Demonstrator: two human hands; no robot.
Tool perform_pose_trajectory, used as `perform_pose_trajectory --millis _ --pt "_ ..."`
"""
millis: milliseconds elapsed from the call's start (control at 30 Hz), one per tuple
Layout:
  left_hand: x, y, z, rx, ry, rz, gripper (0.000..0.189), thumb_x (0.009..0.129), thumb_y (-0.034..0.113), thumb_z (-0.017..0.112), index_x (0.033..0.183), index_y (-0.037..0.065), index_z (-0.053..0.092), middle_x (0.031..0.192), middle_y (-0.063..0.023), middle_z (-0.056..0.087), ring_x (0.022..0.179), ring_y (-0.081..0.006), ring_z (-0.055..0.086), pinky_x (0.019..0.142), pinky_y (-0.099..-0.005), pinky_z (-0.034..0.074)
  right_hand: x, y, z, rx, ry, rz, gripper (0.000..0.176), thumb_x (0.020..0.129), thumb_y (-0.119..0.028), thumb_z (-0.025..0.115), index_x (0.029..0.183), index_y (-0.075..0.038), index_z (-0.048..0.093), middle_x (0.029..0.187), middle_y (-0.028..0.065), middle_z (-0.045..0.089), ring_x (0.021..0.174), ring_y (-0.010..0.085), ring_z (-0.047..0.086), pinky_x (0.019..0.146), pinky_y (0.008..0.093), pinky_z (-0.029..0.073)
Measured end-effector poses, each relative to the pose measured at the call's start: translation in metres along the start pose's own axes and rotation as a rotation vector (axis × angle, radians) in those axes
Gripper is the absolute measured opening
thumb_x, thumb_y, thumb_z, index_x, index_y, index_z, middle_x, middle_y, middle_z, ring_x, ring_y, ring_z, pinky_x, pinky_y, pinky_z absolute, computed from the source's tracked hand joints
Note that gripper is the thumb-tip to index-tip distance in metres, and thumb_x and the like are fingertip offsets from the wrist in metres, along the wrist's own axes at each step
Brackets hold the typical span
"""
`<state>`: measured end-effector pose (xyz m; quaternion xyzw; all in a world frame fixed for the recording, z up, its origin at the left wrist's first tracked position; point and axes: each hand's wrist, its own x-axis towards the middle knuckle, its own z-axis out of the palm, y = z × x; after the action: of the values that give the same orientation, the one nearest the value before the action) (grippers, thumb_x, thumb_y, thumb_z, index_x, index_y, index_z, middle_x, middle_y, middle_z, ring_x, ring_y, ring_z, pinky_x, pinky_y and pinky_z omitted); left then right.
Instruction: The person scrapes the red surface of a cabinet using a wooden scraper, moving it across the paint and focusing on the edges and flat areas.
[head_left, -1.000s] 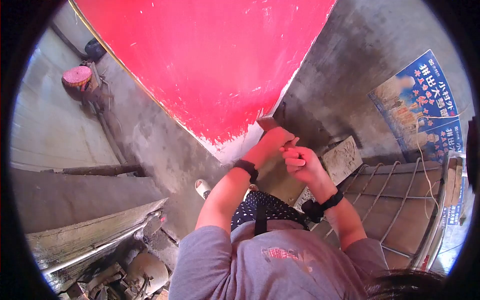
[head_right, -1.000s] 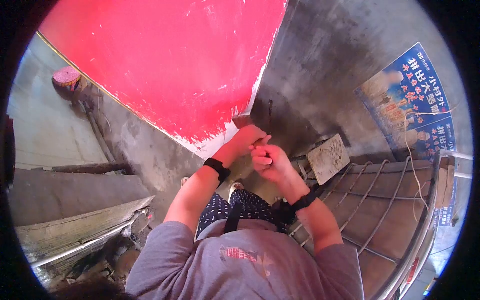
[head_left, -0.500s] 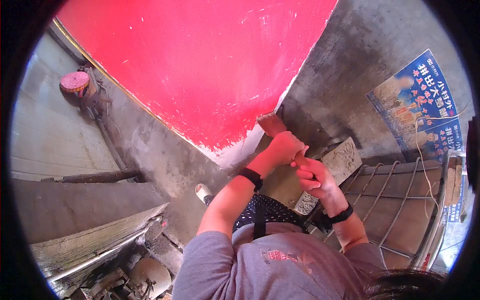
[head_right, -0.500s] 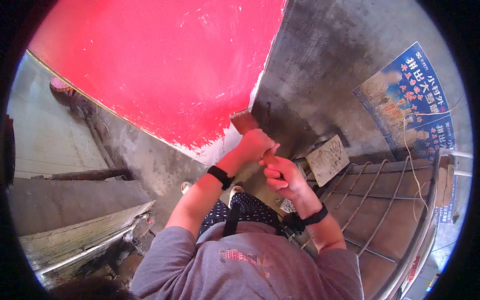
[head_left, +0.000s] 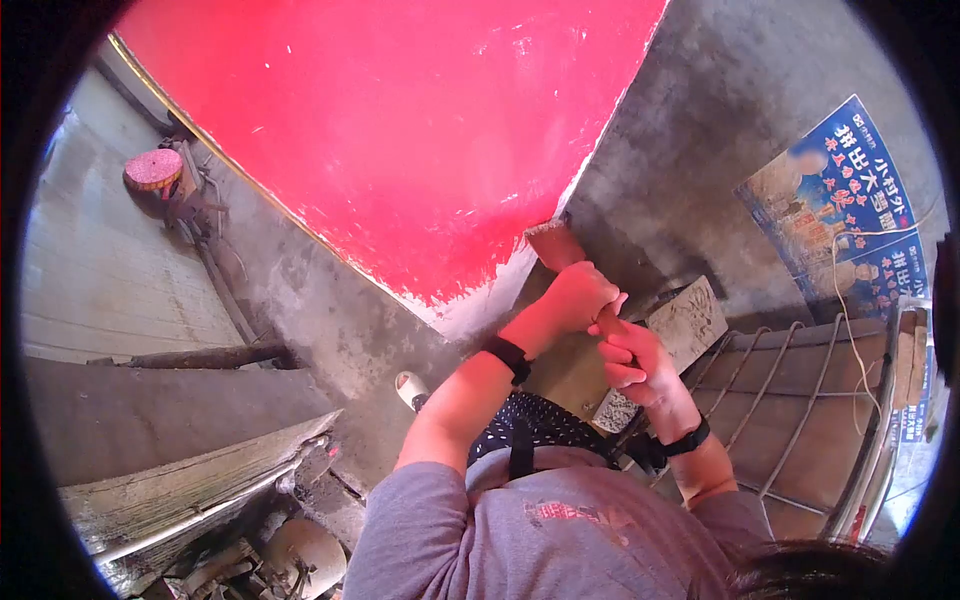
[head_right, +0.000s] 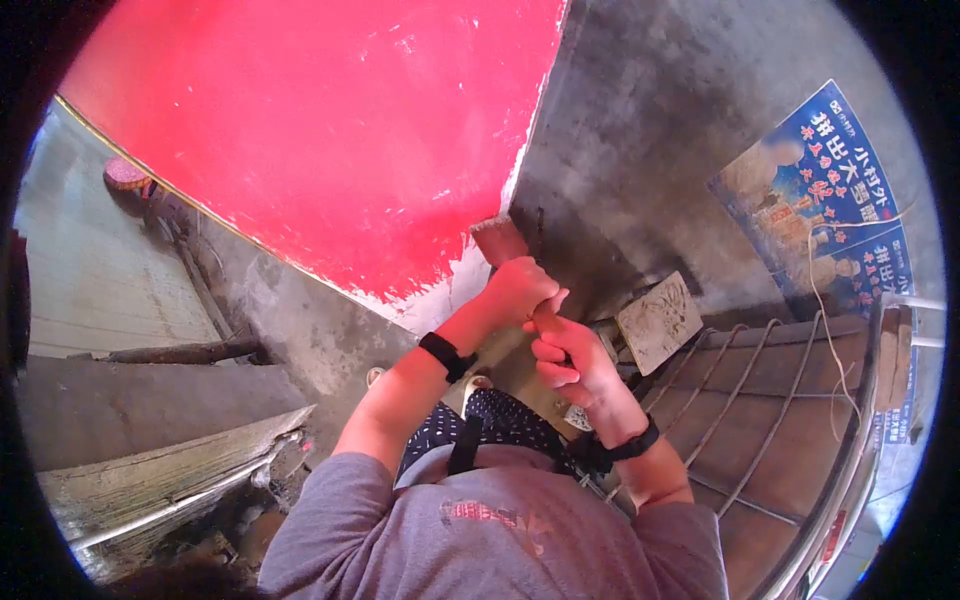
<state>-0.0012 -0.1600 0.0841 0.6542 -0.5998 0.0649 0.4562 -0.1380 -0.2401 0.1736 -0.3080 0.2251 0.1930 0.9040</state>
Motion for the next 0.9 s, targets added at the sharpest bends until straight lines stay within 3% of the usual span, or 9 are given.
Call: perform_pose_trajectory --millis 167,267,400,467,533,567,800,900 --pt "-0.021 -0.025 0.01 -0.032 -0.038 -0.039 0.018 0.069 0.019 0.059 0.056 0.01 0.052 0.053 -0.0088 0.052 0.054 -0.0287 0.052 0.054 -0.0367 0.038 0.034 0.006 -0.012 0.115 0.004 0.055 0.016 0.084 -0.011 0.04 0.098 -0.002 0.043 0.054 -0.0052 0.032 0.036 0.0031 0.028 0.033 0.0172 0.019" --pt "-0.028 -0.032 0.014 -0.166 -0.074 -0.203 0.019 0.068 0.018 0.061 0.056 0.008 0.051 0.053 -0.0107 0.051 0.055 -0.0304 0.051 0.052 -0.037 0.038 0.055 0.002 -0.024 0.193 0.027 0.102 0.014 0.084 -0.01 0.039 0.096 -0.003 0.043 0.054 -0.0062 0.032 0.036 0.0024 0.029 0.034 0.0172 0.02" --pt "-0.034 -0.046 0.021 -0.264 -0.14 -0.275 0.023 0.073 0.017 0.056 0.055 0.006 0.049 0.051 -0.0127 0.047 0.052 -0.0295 0.048 0.048 -0.0369 0.034 0.071 0.004 -0.037 0.249 -0.019 0.152 0.017 0.085 -0.011 0.04 0.096 0.001 0.043 0.056 -0.0051 0.034 0.035 0.0017 0.029 0.031 0.0159 0.019" --pt "-0.031 -0.034 0.013 -0.255 -0.13 -0.299 0.023 0.074 0.016 0.056 0.054 0.006 0.049 0.051 -0.0125 0.048 0.051 -0.0297 0.048 0.048 -0.0373 0.034 0.049 -0.001 -0.013 0.209 -0.01 0.144 0.016 0.085 -0.011 0.04 0.096 0.001 0.043 0.056 -0.005 0.033 0.034 0.0019 0.029 0.031 0.0159 0.019" --pt "-0.018 -0.017 -0.002 -0.104 0.026 -0.093 0.024 0.074 0.014 0.055 0.052 0.006 0.048 0.049 -0.0122 0.048 0.05 -0.0298 0.048 0.048 -0.0383 0.034 0.034 -0.003 0.005 0.167 0.001 0.134 0.016 0.085 -0.01 0.039 0.096 0.0 0.044 0.055 -0.0049 0.033 0.034 0.002 0.028 0.031 0.0159 0.019" --pt "-0.019 -0.017 -0.002 -0.105 0.026 -0.095 0.024 0.074 0.014 0.055 0.052 0.006 0.048 0.049 -0.0122 0.048 0.05 -0.0298 0.048 0.048 -0.0383 0.034 0.031 -0.004 0.01 0.115 0.011 0.128 0.016 0.085 -0.01 0.039 0.096 0.0 0.044 0.054 -0.0047 0.033 0.034 0.0023 0.028 0.031 0.0159 0.019" --pt "-0.032 -0.032 0.015 -0.084 -0.25 -0.181 0.018 0.071 0.019 0.058 0.057 0.01 0.052 0.056 -0.0085 0.053 0.058 -0.0283 0.052 0.06 -0.0365 0.038 0.054 0.003 -0.052 0.123 0.007 0.22 0.017 0.088 -0.016 0.039 0.096 -0.003 0.047 0.052 -0.0041 0.033 0.031 0.003 0.025 0.028 0.0164 0.018" --pt "-0.034 -0.028 0.017 0.006 -0.315 -0.161 0.015 0.073 0.022 0.057 0.062 0.011 0.055 0.059 -0.0066 0.056 0.061 -0.0261 0.055 0.066 -0.0367 0.038 0.046 0.01 -0.046 0.009 0.02 0.132 0.017 0.087 -0.014 0.037 0.097 -0.004 0.047 0.052 -0.0043 0.033 0.031 0.0029 0.025 0.028 0.0162 0.019"
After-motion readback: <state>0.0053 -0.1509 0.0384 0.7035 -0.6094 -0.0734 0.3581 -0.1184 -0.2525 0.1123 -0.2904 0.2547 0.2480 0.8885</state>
